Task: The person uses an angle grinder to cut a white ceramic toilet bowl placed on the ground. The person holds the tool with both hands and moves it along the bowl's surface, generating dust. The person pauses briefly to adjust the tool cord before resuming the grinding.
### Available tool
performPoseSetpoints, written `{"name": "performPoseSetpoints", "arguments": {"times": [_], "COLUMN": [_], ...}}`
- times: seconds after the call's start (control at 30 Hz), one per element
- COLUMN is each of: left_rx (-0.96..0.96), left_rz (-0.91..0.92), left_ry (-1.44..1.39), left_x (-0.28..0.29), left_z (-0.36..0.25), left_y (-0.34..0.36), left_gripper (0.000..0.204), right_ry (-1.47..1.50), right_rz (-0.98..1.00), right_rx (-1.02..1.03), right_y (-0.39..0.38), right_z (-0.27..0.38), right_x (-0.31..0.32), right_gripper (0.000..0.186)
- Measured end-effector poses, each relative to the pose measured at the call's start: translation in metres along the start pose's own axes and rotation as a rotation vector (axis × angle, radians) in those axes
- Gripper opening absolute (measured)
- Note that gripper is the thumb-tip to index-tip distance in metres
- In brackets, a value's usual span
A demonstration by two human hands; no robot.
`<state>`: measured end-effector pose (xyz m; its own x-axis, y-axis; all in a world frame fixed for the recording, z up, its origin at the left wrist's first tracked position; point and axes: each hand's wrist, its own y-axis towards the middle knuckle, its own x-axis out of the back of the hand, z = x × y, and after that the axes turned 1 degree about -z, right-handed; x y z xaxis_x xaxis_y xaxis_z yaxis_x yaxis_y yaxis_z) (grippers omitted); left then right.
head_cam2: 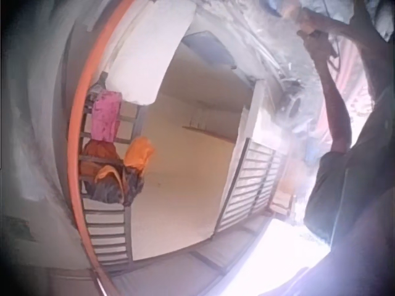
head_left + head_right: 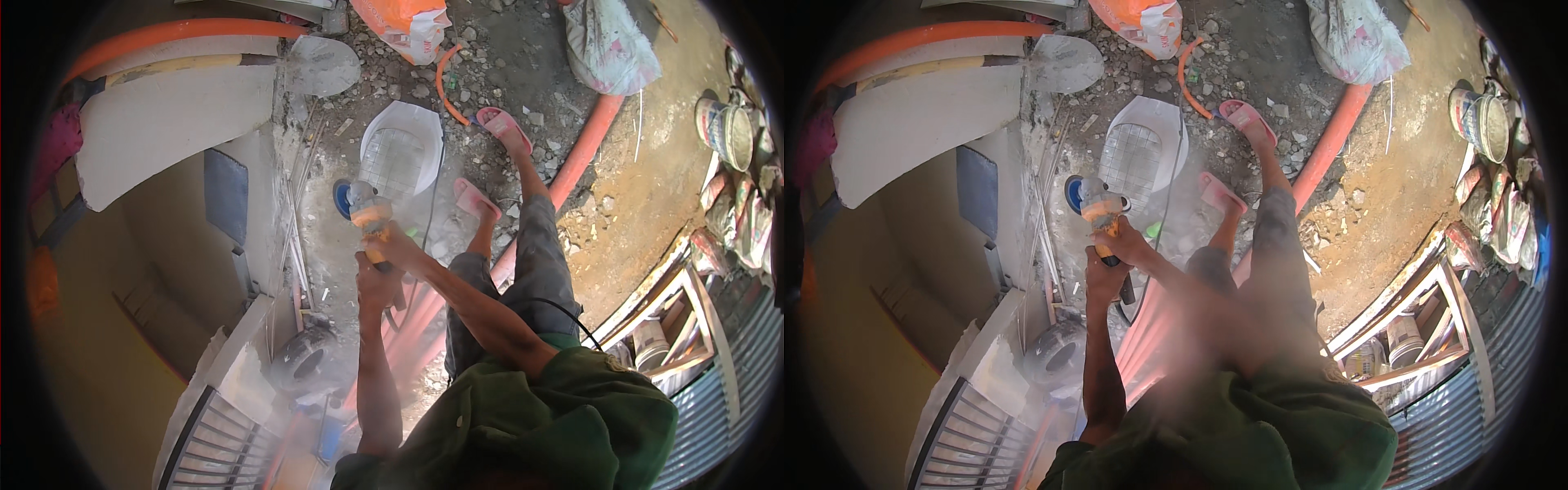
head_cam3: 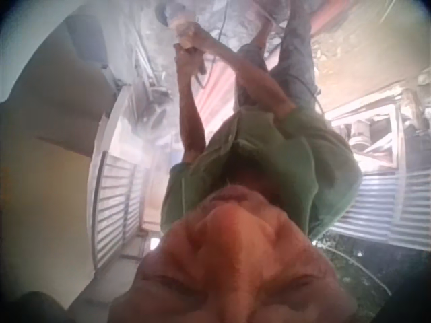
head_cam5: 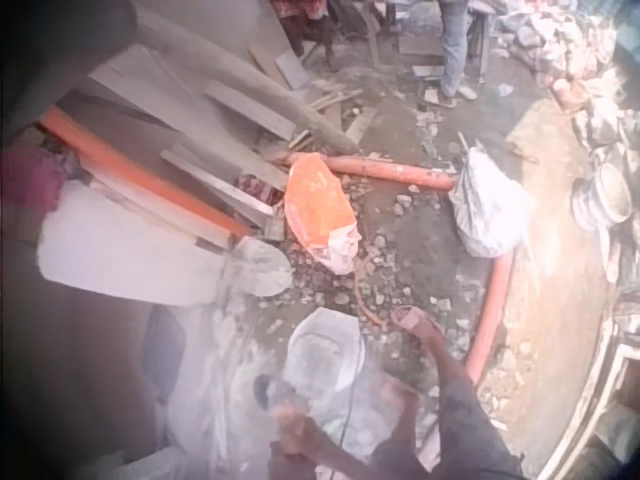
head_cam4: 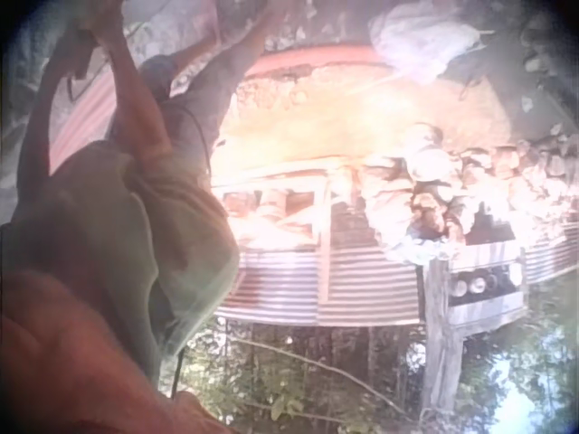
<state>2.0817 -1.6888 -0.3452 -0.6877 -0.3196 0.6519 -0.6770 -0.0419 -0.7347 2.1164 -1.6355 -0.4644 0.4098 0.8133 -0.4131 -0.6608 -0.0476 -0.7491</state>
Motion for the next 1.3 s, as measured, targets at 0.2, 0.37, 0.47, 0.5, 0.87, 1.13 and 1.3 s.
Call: {"name": "performPoseSetpoints", "arguments": {"times": [0.2, 0.37, 0.47, 0.5, 0.87, 1.13, 1.3], "left_rx": [0.068, 0.214, 0.223, 0.219, 0.131, 0.048, 0.063], "left_rz": [-0.034, 0.021, -0.113, -0.141, 0.103, 0.302, 0.28], "left_ry": [-0.413, -1.069, -1.181, -1.131, 0.154, 0.54, 0.571], "left_x": [-0.005, -0.029, -0.012, -0.007, -0.056, -0.101, -0.1], "left_z": [0.032, 0.026, 0.031, 0.018, 0.062, 0.093, 0.097], "left_y": [-0.009, -0.016, -0.029, -0.032, 0.019, 0.029, 0.045], "left_gripper": [0.059, 0.04, 0.035, 0.034, 0.069, 0.077, 0.08], "right_ry": [0.244, -0.621, -1.175, -1.25, -1.711, -1.615, -1.43], "right_rz": [0.164, 0.416, 0.462, 0.35, 0.044, -0.271, -0.414], "right_rx": [-0.155, 0.023, 0.241, 0.375, 0.67, 0.733, 0.743], "right_y": [-0.031, -0.048, -0.049, -0.046, -0.031, -0.046, -0.056], "right_z": [-0.002, -0.083, -0.058, -0.069, -0.029, 0.015, 0.011], "right_x": [-0.007, 0.063, 0.123, 0.158, 0.279, 0.227, 0.22], "right_gripper": [0.061, 0.055, 0.043, 0.038, 0.032, 0.025, 0.022]}}
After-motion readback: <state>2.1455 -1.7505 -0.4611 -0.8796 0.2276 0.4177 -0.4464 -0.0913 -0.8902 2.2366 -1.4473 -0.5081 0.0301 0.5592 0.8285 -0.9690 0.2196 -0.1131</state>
